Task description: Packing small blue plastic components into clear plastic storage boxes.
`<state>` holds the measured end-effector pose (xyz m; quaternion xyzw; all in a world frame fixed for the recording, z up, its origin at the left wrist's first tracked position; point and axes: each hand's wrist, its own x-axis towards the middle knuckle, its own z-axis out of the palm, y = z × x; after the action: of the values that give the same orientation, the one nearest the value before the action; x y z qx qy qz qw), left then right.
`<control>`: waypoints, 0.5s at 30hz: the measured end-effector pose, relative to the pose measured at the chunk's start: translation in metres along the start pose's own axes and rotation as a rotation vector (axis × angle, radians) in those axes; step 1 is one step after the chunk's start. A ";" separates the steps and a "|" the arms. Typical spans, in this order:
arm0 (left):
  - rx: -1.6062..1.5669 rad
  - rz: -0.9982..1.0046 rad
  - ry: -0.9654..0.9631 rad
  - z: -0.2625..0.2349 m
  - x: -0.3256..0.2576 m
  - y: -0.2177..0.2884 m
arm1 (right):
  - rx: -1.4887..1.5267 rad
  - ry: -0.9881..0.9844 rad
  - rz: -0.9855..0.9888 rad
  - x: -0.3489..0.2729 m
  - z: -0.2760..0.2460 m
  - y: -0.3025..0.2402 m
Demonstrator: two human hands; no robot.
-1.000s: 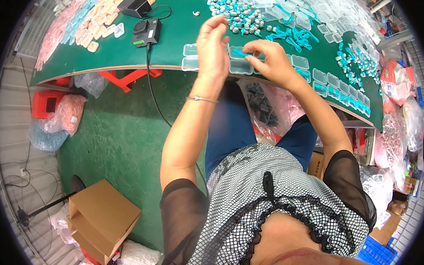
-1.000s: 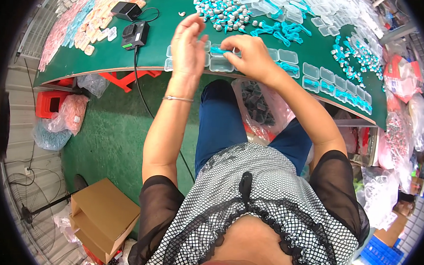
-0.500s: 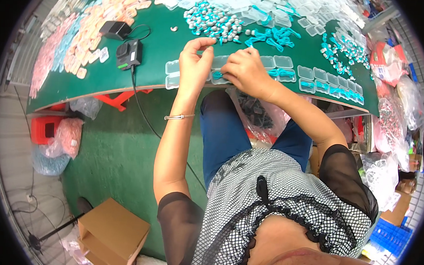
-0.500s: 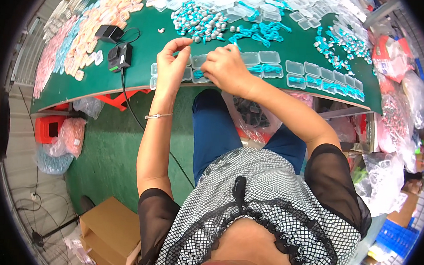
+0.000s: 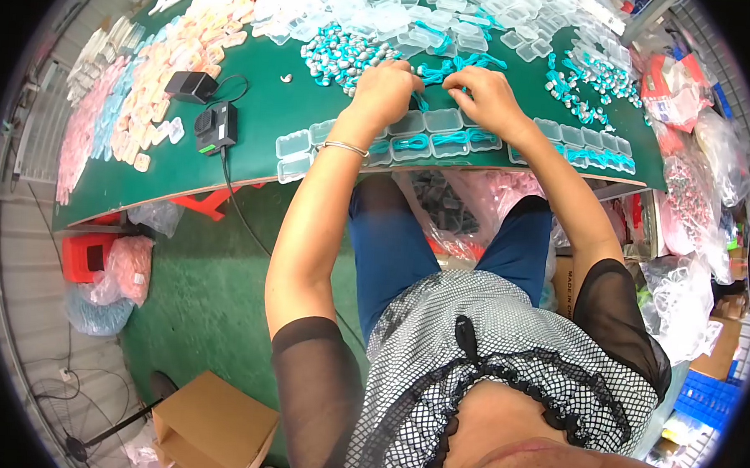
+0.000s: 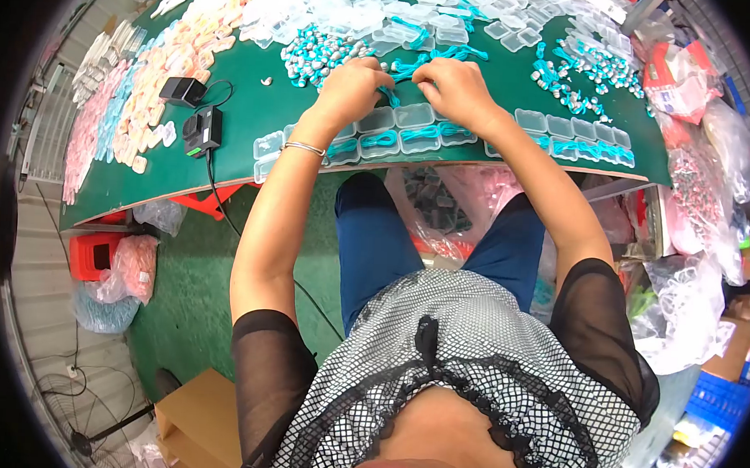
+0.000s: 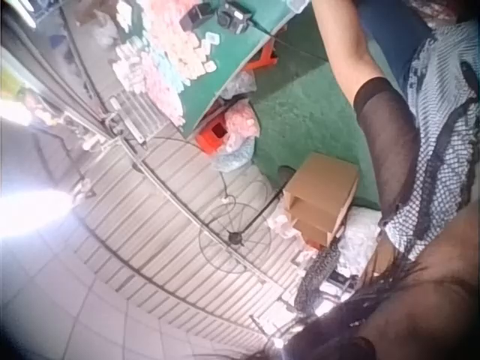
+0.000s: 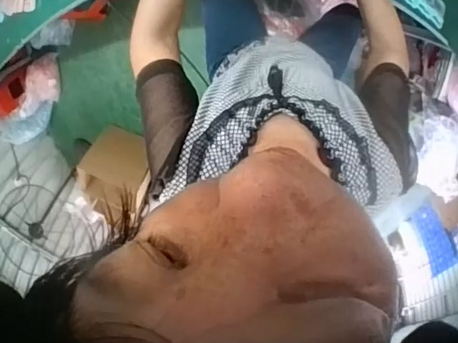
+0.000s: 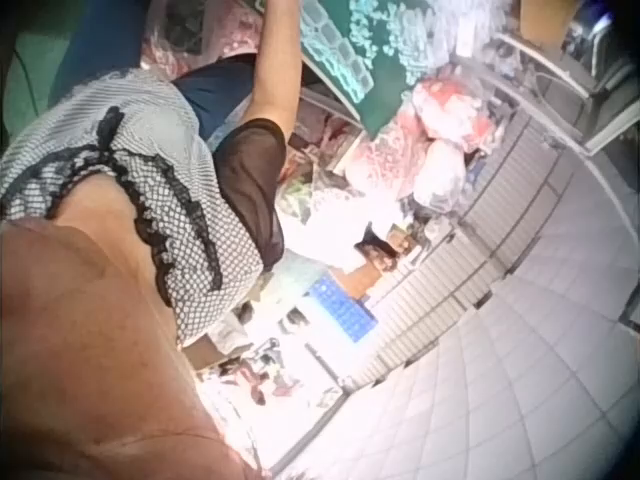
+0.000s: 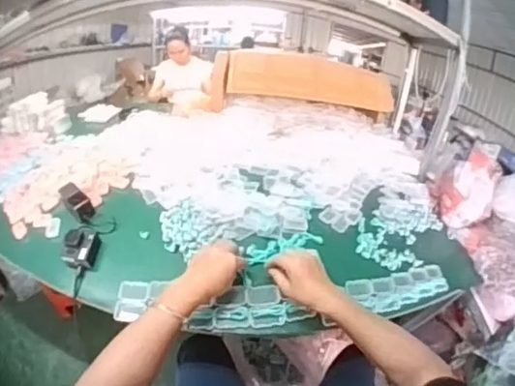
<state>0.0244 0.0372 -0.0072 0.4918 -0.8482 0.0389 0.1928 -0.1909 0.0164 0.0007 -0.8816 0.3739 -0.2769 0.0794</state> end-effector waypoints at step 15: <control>-0.163 -0.118 0.216 -0.059 -0.071 -0.015 | -0.404 0.035 -0.253 0.032 0.031 0.010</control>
<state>0.0854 0.1024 0.0193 0.5165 -0.7925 0.0112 0.3242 -0.1619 -0.0148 -0.0145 -0.9145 0.3095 -0.2194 -0.1405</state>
